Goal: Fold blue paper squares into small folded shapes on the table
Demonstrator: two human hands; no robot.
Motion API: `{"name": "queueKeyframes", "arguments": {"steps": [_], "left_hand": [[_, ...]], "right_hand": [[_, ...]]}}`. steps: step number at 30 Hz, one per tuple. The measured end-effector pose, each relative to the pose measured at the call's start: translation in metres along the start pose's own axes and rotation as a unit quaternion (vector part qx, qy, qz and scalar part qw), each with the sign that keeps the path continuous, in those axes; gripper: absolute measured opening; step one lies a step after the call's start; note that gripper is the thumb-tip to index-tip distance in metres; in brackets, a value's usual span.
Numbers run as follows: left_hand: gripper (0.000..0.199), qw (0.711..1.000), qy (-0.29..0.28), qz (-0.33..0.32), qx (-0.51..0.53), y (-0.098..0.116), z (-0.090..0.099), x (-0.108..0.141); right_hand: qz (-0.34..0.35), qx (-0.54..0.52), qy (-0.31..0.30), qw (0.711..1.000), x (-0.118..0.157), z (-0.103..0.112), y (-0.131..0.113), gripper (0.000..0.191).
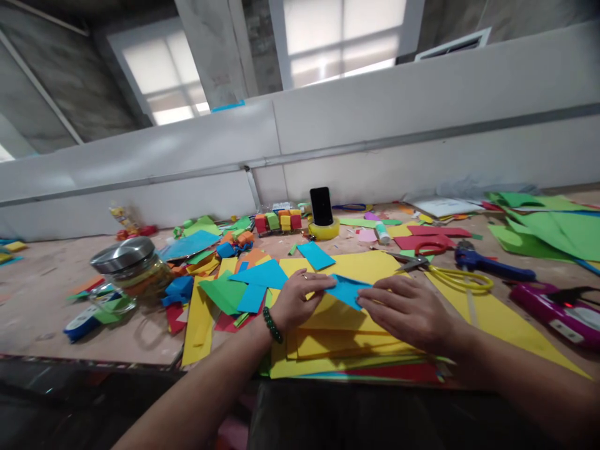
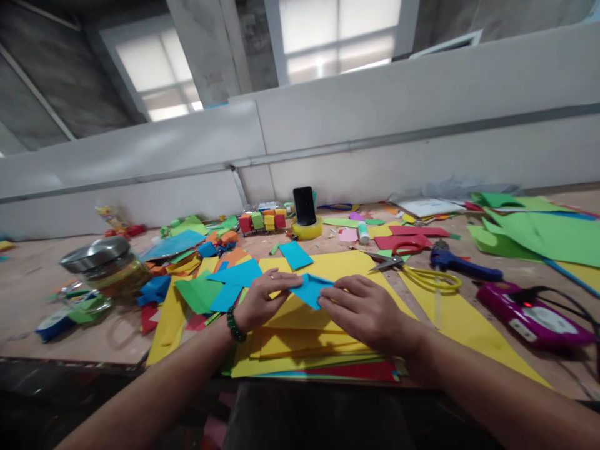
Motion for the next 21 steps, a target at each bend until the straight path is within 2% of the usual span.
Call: {"name": "queueKeyframes", "arguments": {"steps": [1, 3, 5, 8, 11, 14, 16, 17, 19, 21], "left_hand": [[0.030, 0.999, 0.033, -0.018, -0.021, 0.002, 0.005, -0.001], [0.032, 0.992, 0.045, -0.077, -0.086, 0.010, 0.011, -0.001], [0.032, 0.981, -0.009, -0.118, -0.154, 0.020, 0.012, 0.000], [0.029, 0.962, -0.132, -0.101, -0.215, 0.027, 0.002, 0.004], [0.021, 0.965, -0.196, -0.055, -0.168, 0.024, -0.011, 0.012], [0.018, 0.986, -0.166, 0.008, -0.014, 0.012, -0.019, 0.019], [0.018, 0.987, -0.117, 0.079, 0.081, 0.003, -0.020, 0.021], [0.017, 0.982, -0.089, 0.119, 0.113, 0.000, -0.019, 0.022], [0.022, 0.966, -0.041, 0.200, 0.157, -0.004, -0.018, 0.020], [0.028, 0.932, -0.009, 0.286, 0.220, -0.004, -0.017, 0.018]], "right_hand": [[-0.005, 0.008, 0.007, 1.000, -0.001, 0.003, 0.004, 0.023], [-0.046, 0.014, 0.004, 0.999, -0.003, 0.004, 0.009, 0.021], [-0.115, 0.006, -0.018, 0.993, -0.003, -0.003, 0.013, 0.025], [-0.173, -0.036, -0.122, 0.977, 0.002, -0.021, 0.014, 0.039], [-0.157, -0.123, -0.245, 0.949, 0.012, -0.035, 0.016, 0.037], [-0.201, -0.214, -0.282, 0.914, 0.019, -0.041, 0.019, 0.030], [-0.276, -0.289, -0.274, 0.875, 0.021, -0.044, 0.020, 0.028], [-0.329, -0.331, -0.266, 0.844, 0.021, -0.045, 0.021, 0.030], [-0.448, -0.404, -0.246, 0.758, 0.020, -0.049, 0.021, 0.042], [-0.534, -0.457, -0.229, 0.673, 0.018, -0.053, 0.021, 0.052]]}}
Point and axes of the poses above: each hand's wrist, its own x-axis away from the middle knuckle, its own z-axis out of the back of the hand, y = z × x, the point moved 1 cm from there along -x, towards the middle knuckle, and after that the axes turned 13 degrees about -z, right-handed, at the moved point
